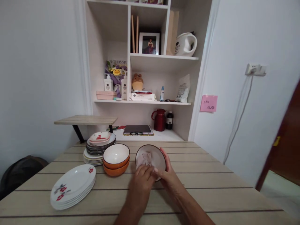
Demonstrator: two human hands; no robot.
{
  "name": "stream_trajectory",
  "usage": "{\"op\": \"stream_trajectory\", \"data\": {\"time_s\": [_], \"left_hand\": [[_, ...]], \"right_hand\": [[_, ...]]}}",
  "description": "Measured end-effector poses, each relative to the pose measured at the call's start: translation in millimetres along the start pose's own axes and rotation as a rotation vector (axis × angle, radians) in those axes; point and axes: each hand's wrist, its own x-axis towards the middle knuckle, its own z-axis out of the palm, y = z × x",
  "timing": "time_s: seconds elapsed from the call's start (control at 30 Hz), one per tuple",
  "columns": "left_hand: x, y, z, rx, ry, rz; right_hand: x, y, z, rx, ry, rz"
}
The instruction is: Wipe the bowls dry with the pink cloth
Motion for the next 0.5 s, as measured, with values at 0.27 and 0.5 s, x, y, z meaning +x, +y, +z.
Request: {"op": "stream_trajectory", "data": {"time_s": [0.27,0.5], "left_hand": [[4,7,-2,-0.052,-0.055,0.074],[4,8,-1,-0.083,-0.191,0.135]], "right_hand": [[6,-9,-6,-0.123,0.127,-0.011],[6,-33,-11,-0.174,0.138,0.156]]}}
